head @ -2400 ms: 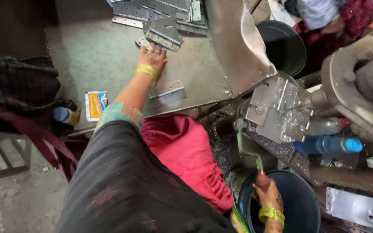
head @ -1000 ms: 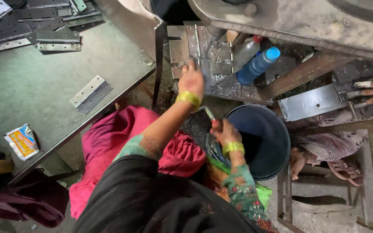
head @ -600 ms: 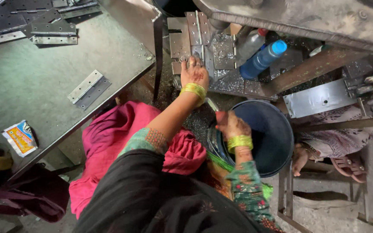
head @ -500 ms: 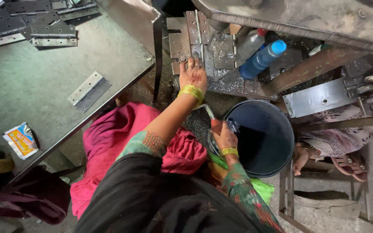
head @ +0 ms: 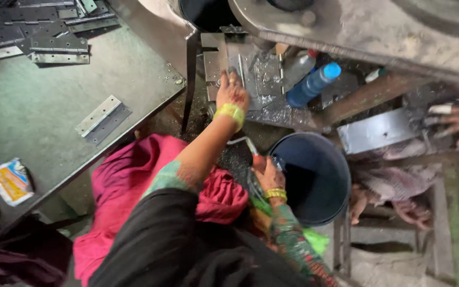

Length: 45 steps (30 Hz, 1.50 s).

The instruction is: The person operates a manual punching machine to create holes in metal hinge plates. They pick up a hinge plate, place it under the punch, pull the lever to drive the punch, and then remove the finished piece. This process is repeated for multiple hinge plates.

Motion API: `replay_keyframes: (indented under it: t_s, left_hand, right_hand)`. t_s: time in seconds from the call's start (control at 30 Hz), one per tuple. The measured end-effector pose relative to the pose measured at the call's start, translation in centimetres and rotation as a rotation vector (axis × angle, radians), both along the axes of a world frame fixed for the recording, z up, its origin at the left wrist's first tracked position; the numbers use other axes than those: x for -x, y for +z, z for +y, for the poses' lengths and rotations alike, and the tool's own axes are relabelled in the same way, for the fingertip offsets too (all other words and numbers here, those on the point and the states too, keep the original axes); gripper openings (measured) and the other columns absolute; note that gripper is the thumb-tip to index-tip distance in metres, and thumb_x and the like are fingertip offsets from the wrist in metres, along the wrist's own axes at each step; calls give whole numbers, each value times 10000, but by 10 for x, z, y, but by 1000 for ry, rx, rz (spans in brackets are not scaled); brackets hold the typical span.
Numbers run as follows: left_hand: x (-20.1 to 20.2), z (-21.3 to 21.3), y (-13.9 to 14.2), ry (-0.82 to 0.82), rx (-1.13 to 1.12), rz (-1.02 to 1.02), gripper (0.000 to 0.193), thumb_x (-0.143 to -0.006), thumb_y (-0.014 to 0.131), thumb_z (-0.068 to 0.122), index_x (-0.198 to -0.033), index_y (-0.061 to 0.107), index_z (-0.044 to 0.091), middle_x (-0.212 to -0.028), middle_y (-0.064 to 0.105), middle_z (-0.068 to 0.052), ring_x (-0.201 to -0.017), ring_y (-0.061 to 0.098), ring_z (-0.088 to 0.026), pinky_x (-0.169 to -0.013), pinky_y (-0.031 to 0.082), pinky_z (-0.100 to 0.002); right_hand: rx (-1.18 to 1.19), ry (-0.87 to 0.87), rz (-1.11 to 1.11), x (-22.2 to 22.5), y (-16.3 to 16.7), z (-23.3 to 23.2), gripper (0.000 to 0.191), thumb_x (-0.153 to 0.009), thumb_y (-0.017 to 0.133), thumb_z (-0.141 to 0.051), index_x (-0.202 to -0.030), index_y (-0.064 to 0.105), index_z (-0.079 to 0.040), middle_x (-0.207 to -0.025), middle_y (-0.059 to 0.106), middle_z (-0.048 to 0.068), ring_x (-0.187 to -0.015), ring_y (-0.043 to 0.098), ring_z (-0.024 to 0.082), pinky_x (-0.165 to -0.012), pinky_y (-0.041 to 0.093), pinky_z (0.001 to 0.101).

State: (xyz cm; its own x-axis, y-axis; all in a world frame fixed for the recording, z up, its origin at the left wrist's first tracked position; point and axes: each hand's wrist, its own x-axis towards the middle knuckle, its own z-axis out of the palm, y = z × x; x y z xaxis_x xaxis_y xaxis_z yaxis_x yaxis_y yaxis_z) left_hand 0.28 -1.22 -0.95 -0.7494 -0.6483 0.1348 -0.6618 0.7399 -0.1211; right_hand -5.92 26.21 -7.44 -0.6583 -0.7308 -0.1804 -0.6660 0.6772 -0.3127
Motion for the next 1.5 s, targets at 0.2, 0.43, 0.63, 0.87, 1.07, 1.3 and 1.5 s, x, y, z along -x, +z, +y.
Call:
replay_keyframes:
  t_s: [0.2, 0.43, 0.63, 0.87, 1.07, 1.3, 1.5]
  left_hand:
    - [8, -15, -4, 31, -108, 11, 478, -947, 349, 189, -1289, 626, 4, -1479, 538, -136, -1445, 404, -291, -1219, 167, -548]
    - [21, -26, -6, 76, -159, 105, 583, -966, 263, 193, -1470, 486, 3, -1573, 446, -120, -1479, 357, -277, -1206, 117, -578]
    - [24, -44, 1, 43, -222, -154, 575, -1027, 187, 195, -1508, 466, 47, -1660, 357, -83, -1549, 268, -253, -1247, 44, -584]
    - [35, -60, 15, 137, -200, -134, 599, -1000, 227, 188, -1556, 392, 40, -1676, 295, -89, -1564, 230, -238, -1261, 33, -571]
    - [11, -40, 18, 152, -143, -47, 620, -968, 315, 184, -1571, 333, 39, -1691, 205, -119, -1563, 187, -271, -1246, 31, -557]
    - [-47, 18, 3, -342, -53, 51, 460, -1013, 441, 218, -1447, 436, 67, -1578, 401, -153, -1496, 329, -323, -1234, 202, -538]
    - [-17, 27, 3, -399, -140, 325, 416, -965, 503, 159, -1374, 562, 112, -1261, 635, -111, -1179, 596, -272, -1010, 449, -420]
  right_hand:
    - [-102, 42, -46, 8, 3, 1, 663, -735, 834, -503, -1211, 596, -106, -1083, 732, 212, -1038, 692, 423, -852, 541, 532]
    - [-14, -26, -47, 8, 2, 3, 775, -769, 817, -509, -1364, 515, -115, -1131, 695, 241, -1044, 665, 448, -864, 529, 535]
    - [-161, 45, -27, 4, 4, 2, 731, -778, 802, -533, -1347, 564, -140, -1116, 754, 188, -1085, 692, 404, -899, 542, 519]
    - [-114, -88, -20, -1, 17, -2, 777, -793, 782, -559, -1417, 512, -185, -1075, 723, 223, -1009, 692, 426, -848, 542, 520]
    - [-237, -73, -159, 5, 39, -10, 684, -811, 756, -526, -1346, 558, -149, -935, 802, 186, -951, 757, 364, -862, 564, 485]
    - [-156, 36, -110, 15, 64, -20, 612, -753, 829, -430, -1230, 609, -116, -873, 756, 155, -886, 741, 352, -796, 565, 487]
    - [-85, 53, -109, 12, 72, -21, 717, -703, 819, -443, -1314, 605, -135, -987, 759, 157, -943, 735, 352, -815, 565, 482]
